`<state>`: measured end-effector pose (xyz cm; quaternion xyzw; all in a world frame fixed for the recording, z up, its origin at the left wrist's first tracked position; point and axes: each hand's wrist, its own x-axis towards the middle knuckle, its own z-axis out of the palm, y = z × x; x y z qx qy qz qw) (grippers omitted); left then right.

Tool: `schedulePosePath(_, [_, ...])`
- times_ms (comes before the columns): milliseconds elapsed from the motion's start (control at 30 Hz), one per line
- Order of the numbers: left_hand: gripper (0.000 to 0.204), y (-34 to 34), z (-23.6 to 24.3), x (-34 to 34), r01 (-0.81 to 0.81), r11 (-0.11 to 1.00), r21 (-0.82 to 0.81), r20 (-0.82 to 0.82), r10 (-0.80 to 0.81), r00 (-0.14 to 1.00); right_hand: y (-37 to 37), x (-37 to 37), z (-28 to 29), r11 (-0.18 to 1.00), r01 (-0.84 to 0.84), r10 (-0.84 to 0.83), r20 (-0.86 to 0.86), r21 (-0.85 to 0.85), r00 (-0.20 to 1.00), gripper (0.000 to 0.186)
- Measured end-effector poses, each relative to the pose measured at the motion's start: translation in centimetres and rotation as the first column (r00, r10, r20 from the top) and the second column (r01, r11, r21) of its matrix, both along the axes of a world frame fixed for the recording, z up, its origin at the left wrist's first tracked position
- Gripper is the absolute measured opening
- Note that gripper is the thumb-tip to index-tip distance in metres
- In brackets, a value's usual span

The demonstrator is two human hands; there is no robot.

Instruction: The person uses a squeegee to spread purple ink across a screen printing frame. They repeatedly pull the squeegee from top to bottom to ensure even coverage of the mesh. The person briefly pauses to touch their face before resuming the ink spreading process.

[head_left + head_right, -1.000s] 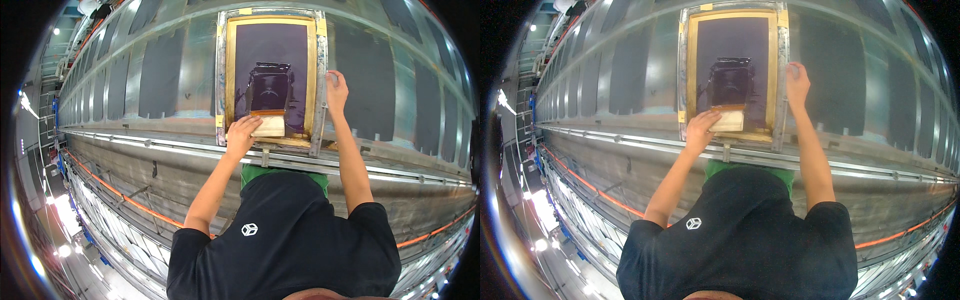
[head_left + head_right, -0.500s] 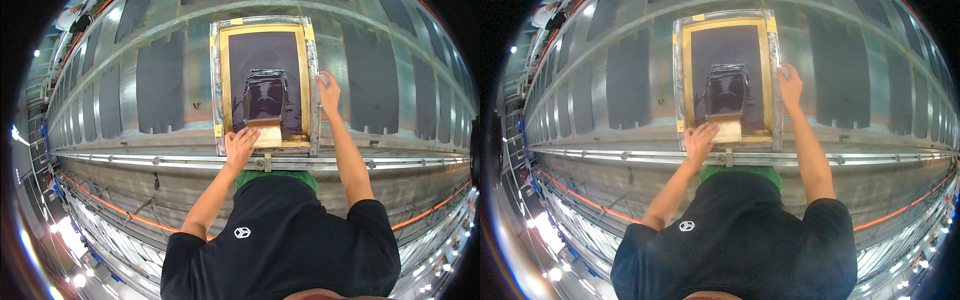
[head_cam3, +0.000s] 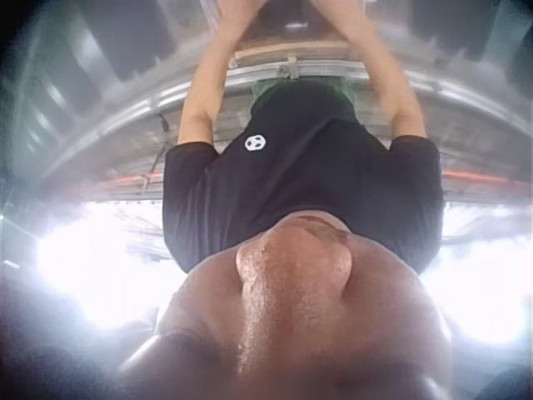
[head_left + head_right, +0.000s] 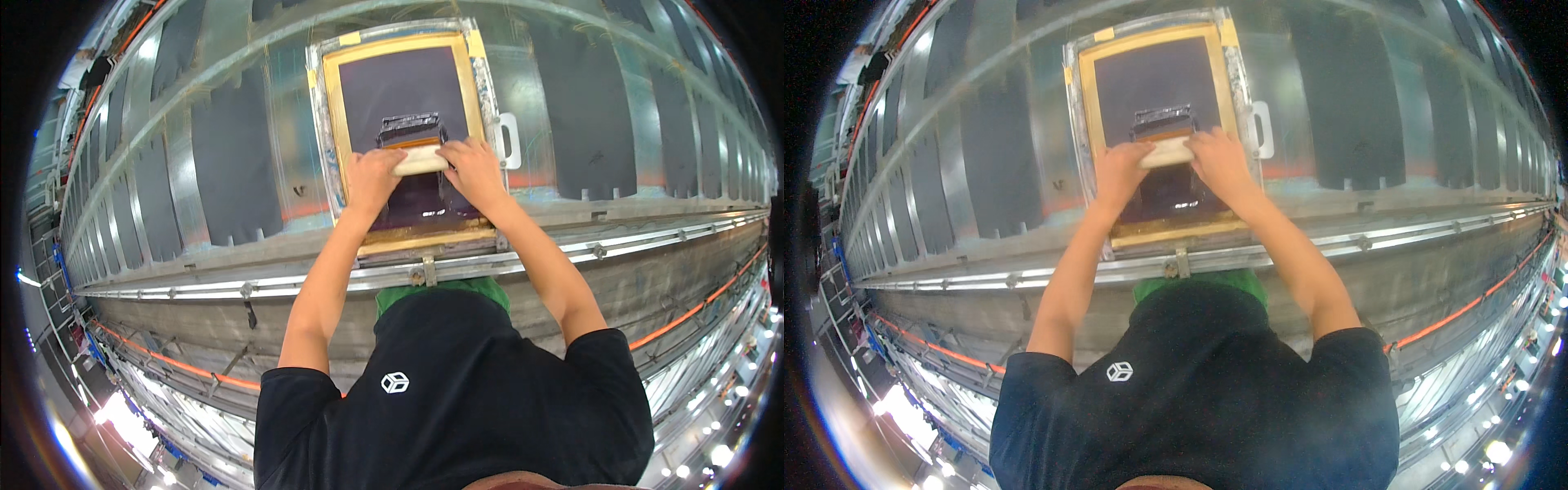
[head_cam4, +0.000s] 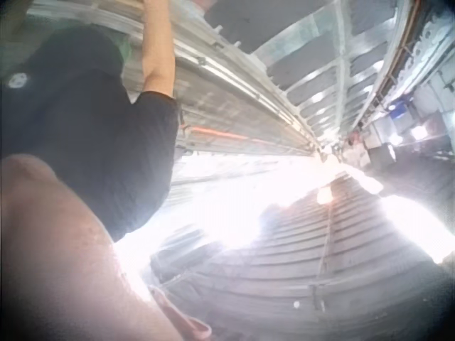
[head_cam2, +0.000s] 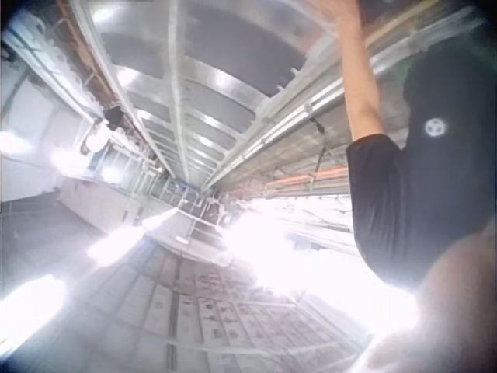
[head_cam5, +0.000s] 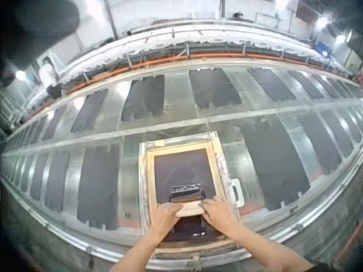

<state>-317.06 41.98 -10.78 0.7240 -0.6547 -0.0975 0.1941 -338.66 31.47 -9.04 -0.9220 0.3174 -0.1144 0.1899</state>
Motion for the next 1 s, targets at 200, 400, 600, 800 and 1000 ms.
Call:
schedulePosePath(200, [0.039,6.0,0.9,-2.8,0.009,0.999,0.035,-0.059,-0.007,0.998,6.2,-3.2,1.4,0.997,0.018,-0.016,-0.019,0.079,1.000,0.047])
schedulePosePath(400, [0.035,-2.3,1.5,1.4,-0.062,0.998,-0.005,-0.118,0.061,0.991,-2.5,2.2,1.7,0.998,0.032,-0.028,0.079,-0.047,0.996,0.043])
schedulePosePath(600, [0.040,2.1,1.1,-1.3,0.005,0.994,0.110,-0.069,0.002,0.998,3.2,-1.2,-0.1,0.995,0.041,-0.048,0.080,0.089,0.996,0.043])
schedulePosePath(800, [0.041,4.9,1.2,-1.8,-0.018,0.996,0.085,-0.105,0.027,0.994,5.5,-2.2,0.5,0.998,0.042,-0.046,0.077,0.055,0.996,0.043])
schedulePosePath(1000, [0.033,-3.9,1.7,2.1,-0.066,0.995,0.069,-0.168,0.077,0.983,-3.7,2.6,0.3,0.999,0.041,-0.044,0.146,0.022,0.988,0.033])
